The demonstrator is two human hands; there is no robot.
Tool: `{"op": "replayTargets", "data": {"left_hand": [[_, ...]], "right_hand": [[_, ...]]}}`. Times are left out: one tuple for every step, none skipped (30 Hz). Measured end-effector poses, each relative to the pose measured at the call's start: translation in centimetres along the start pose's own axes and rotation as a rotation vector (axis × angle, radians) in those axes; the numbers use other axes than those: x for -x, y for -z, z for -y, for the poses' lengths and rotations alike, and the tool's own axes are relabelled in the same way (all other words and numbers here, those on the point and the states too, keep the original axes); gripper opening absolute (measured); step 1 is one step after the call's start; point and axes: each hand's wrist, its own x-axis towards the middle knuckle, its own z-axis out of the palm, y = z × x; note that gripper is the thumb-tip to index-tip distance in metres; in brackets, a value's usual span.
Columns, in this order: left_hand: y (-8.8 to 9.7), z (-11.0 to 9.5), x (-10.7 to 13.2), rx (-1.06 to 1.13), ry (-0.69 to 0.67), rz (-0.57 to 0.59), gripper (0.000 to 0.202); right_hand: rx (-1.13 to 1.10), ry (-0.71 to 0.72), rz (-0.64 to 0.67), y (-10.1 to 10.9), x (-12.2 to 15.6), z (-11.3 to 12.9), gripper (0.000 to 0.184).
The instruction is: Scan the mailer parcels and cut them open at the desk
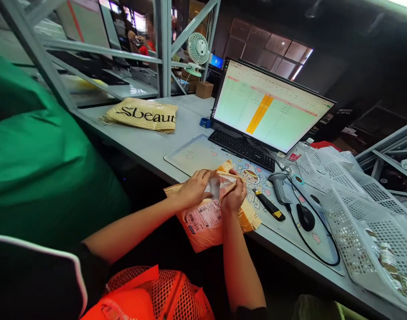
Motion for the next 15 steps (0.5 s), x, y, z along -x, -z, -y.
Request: {"op": "replayTargets", "data": {"left_hand": [[-0.2, 0.3, -0.3, 0.039, 0.006, 0.034, 0.066], [-0.4, 0.7, -0.6, 0.095, 0.006, 0.078, 0.069], [-0.4, 1.0, -1.1, 0.173, 0.0, 0.133, 0.069], [-0.3, 1.4, -1.7, 0.27, -0.013, 0.201, 0.067], [-0.3, 1.7, -2.3, 0.376, -0.032, 0.28, 0.063], [-0.3, 2.0, -3.0, 0.48, -0.058, 0.362, 0.058], [-0.4, 2.1, -3.8, 0.57, -0.089, 0.437, 0.055], [-0.6, 2.2, -4.5, 0.636, -0.122, 0.506, 0.054], [-0.8, 2.3, -5.2, 0.677, -0.152, 0.57, 0.055], [-1.0, 2.2, -5.8, 0.69, -0.178, 0.624, 0.056], [-1.1, 2.1, -6.2, 0.681, -0.204, 0.665, 0.057], [-1.2, 1.9, -6.5, 0.655, -0.233, 0.695, 0.056], [-1.2, 1.7, -6.6, 0.615, -0.257, 0.708, 0.055], [-1.1, 1.5, -6.6, 0.569, -0.277, 0.698, 0.053], [-0.9, 1.3, -6.4, 0.527, -0.289, 0.676, 0.049]], "right_hand": [[-0.002, -0.025, 0.003, 0.0, 0.0, -0.5, 0.033], [0.001, -0.041, 0.007, 0.1, -0.1, -0.9, 0.033], [0.003, -0.05, 0.01, 0.1, -0.2, -1.1, 0.035], [0.005, -0.055, 0.011, 0.1, -0.3, -1.3, 0.036], [0.003, -0.056, 0.008, 0.2, -0.3, -1.4, 0.038], [-0.001, -0.056, 0.004, 0.3, -0.3, -1.5, 0.039], [-0.004, -0.057, 0.002, 0.4, -0.3, -1.5, 0.039], [-0.004, -0.059, 0.005, 0.5, -0.3, -1.5, 0.04], [0.002, -0.06, 0.01, 0.5, -0.2, -1.5, 0.04], [0.009, -0.059, 0.013, 0.6, -0.1, -1.5, 0.04], [0.015, -0.055, 0.015, 0.6, 0.0, -1.5, 0.04], [0.016, -0.05, 0.021, 0.6, 0.1, -1.4, 0.039], [0.014, -0.044, 0.031, 0.6, 0.2, -1.3, 0.039], [0.012, -0.038, 0.05, 0.6, 0.2, -1.0, 0.039], [0.02, -0.027, 0.078, 0.5, 0.3, -0.7, 0.039]]}}
